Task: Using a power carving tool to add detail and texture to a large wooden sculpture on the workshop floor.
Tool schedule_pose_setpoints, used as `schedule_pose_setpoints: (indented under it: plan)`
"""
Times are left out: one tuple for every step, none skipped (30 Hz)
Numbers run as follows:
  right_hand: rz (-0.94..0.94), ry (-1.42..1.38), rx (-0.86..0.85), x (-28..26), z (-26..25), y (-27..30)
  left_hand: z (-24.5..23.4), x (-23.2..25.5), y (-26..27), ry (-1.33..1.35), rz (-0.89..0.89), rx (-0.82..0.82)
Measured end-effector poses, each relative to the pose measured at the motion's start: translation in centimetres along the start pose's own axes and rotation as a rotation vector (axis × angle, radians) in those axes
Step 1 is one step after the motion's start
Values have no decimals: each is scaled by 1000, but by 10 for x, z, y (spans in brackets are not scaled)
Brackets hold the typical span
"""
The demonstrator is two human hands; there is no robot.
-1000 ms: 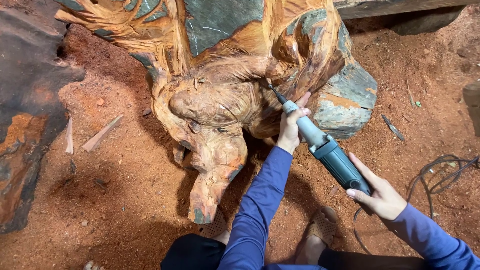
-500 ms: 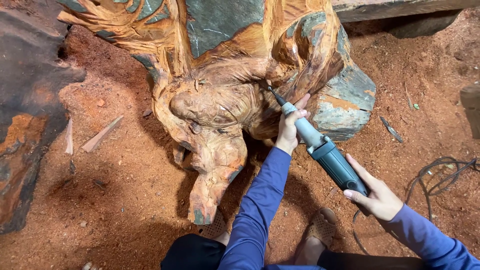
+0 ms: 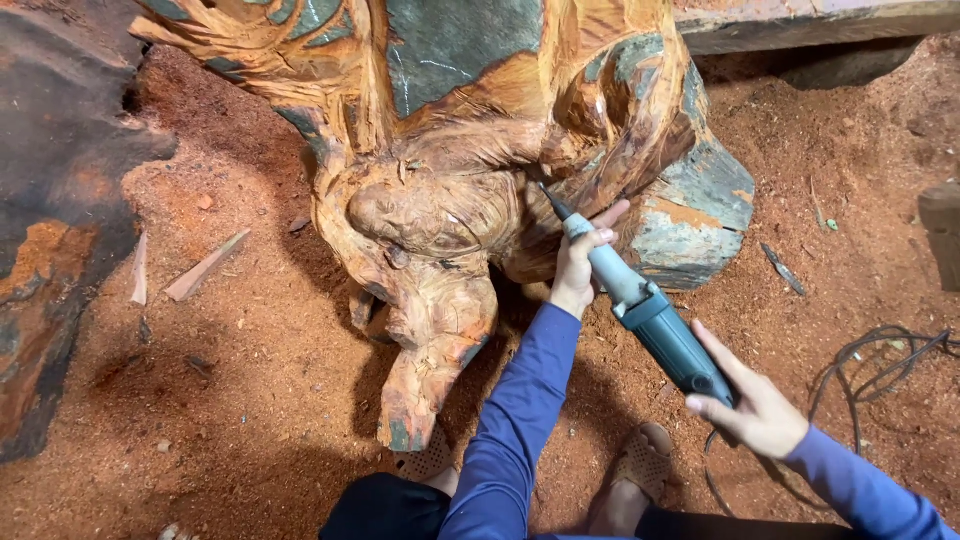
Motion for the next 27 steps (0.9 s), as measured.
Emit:
schedule_pose_setpoints:
  plan:
    - [20, 77, -18, -4, 3, 7, 1, 3, 5, -35, -13, -3]
    - [40, 154, -37, -8, 6, 13, 2, 6, 10, -70, -27, -5]
    - [46, 152, -39, -11, 15, 18, 2, 11, 13, -68, -32, -3]
    - [-12, 152, -4, -14, 23, 23, 3, 15, 17, -105, -7, -10]
    - [-69, 149, 35, -18, 33, 28, 3, 21, 20, -144, 17, -19]
    - [-64, 144, 36, -30, 44, 29, -4, 20, 17, -145, 10, -20]
    - [-60, 76, 74, -43, 53, 30, -9, 18, 12, -106, 5, -57]
    - [-57, 9, 112, -55, 62, 31, -14, 17, 8, -66, -1, -94]
    - [-53, 13, 111, -57, 69, 28, -23, 12, 1, -61, -2, -93]
    - [-74, -10, 134, -60, 76, 26, -32, 8, -6, -20, -19, -143]
    - [-96, -35, 157, -63, 84, 23, -41, 4, -13, 19, -36, -193]
    - [-93, -35, 157, -64, 88, 23, -45, 3, -16, 21, -38, -193]
    - [-118, -43, 186, -65, 92, 21, -48, 3, -19, 1, -34, -210]
    - [-143, -52, 216, -66, 96, 20, -50, 4, -23, -19, -30, -227]
    - [-140, -55, 221, -65, 97, 20, -48, 6, -21, -21, -34, -231]
    - [-147, -61, 220, -63, 99, 21, -47, 8, -19, -36, -36, -211]
    - [-154, -64, 215, -62, 99, 20, -45, 10, -18, -49, -34, -188]
    - [-153, -63, 217, -60, 100, 21, -40, 12, -16, -48, -35, -190]
    - [-112, -61, 227, -57, 101, 23, -36, 14, -13, -49, -12, -170]
    - [-71, -59, 237, -55, 102, 24, -33, 16, -11, -50, 10, -151]
    - [-70, -57, 235, -55, 102, 23, -36, 14, -12, -47, 11, -150]
    - [-82, -56, 236, -55, 101, 22, -38, 12, -14, -42, 19, -162]
    - [-94, -58, 242, -55, 101, 22, -39, 10, -16, -39, 25, -180]
    - [-92, -59, 246, -58, 101, 22, -41, 10, -16, -39, 22, -183]
    - [-96, -70, 245, -60, 101, 21, -43, 11, -17, -36, -1, -194]
    - [-99, -80, 243, -63, 101, 20, -45, 13, -17, -34, -25, -205]
    - [-100, -82, 245, -61, 101, 21, -40, 14, -15, -36, -25, -207]
Point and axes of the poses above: each hand's wrist, its own y-axis away from the middle knuckle, its own z-axis out of the palm, x = y × z, the point moved 1 cm from there along -y, towards the middle knuckle, and after that the axes turned 7 degrees about -z, right-handed, at the moved point
